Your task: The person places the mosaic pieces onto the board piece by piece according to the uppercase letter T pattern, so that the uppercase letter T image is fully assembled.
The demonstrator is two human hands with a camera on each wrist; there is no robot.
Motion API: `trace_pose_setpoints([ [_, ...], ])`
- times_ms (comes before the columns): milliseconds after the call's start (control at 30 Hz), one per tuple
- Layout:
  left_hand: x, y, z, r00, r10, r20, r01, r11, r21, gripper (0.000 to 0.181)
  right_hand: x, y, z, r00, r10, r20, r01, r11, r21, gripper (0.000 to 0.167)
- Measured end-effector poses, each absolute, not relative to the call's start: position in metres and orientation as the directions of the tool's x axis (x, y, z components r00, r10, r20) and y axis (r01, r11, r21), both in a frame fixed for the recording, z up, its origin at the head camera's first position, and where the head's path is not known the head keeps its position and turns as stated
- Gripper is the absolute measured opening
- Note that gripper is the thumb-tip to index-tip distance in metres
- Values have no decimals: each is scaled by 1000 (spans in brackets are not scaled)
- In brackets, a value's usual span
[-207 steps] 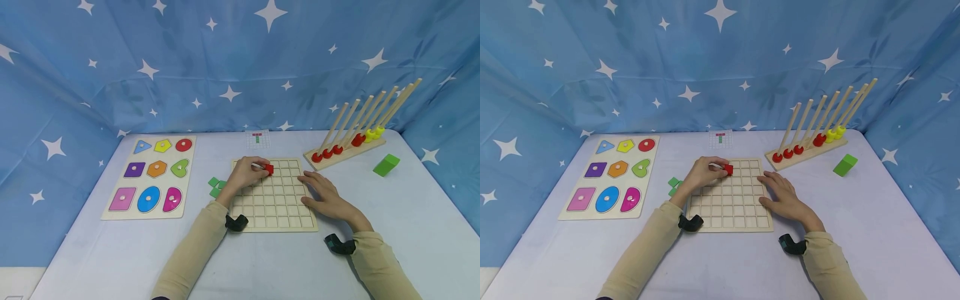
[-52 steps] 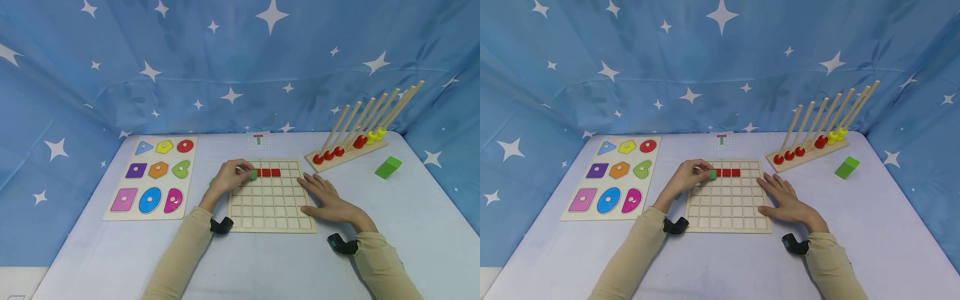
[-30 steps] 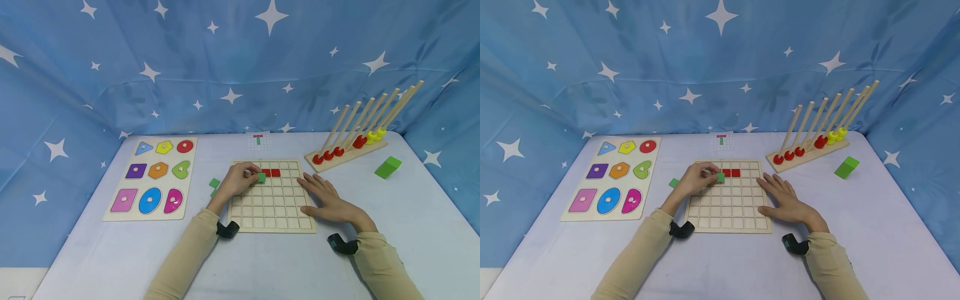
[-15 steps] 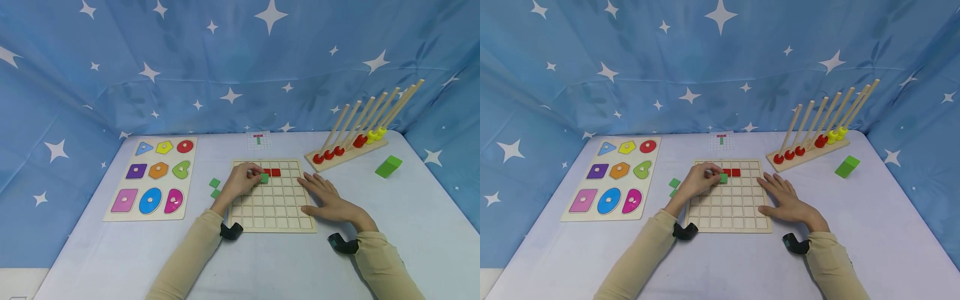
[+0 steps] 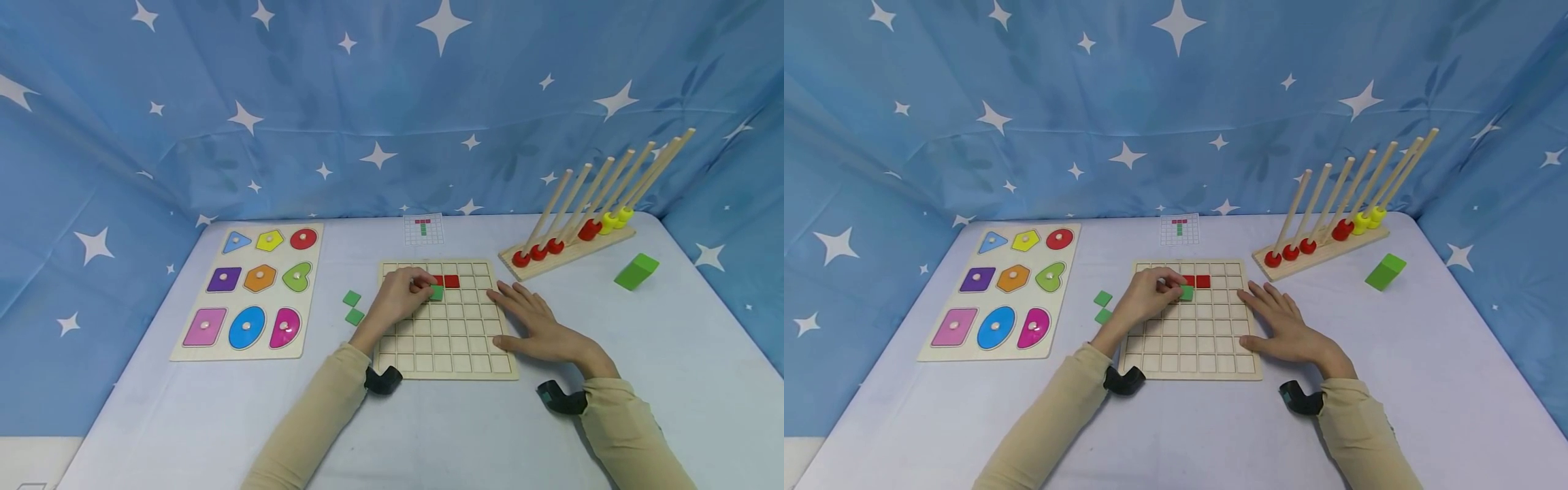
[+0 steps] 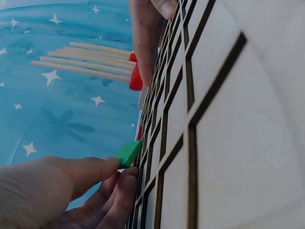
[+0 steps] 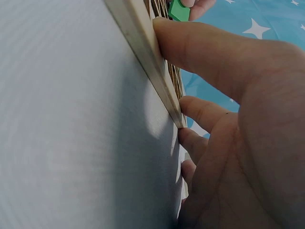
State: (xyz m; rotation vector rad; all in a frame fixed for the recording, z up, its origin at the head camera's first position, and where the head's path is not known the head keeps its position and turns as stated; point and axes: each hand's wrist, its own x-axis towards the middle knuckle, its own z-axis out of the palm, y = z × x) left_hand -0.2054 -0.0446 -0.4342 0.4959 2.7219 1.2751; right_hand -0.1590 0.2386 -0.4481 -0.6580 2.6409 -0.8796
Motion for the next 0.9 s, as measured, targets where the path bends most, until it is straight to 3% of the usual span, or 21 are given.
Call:
trace_pose_setpoints([
  [900, -199, -36, -436, -940, 325, 102, 306, 672, 674, 13, -159, 237, -446, -858, -499, -122, -321, 707, -630, 81],
])
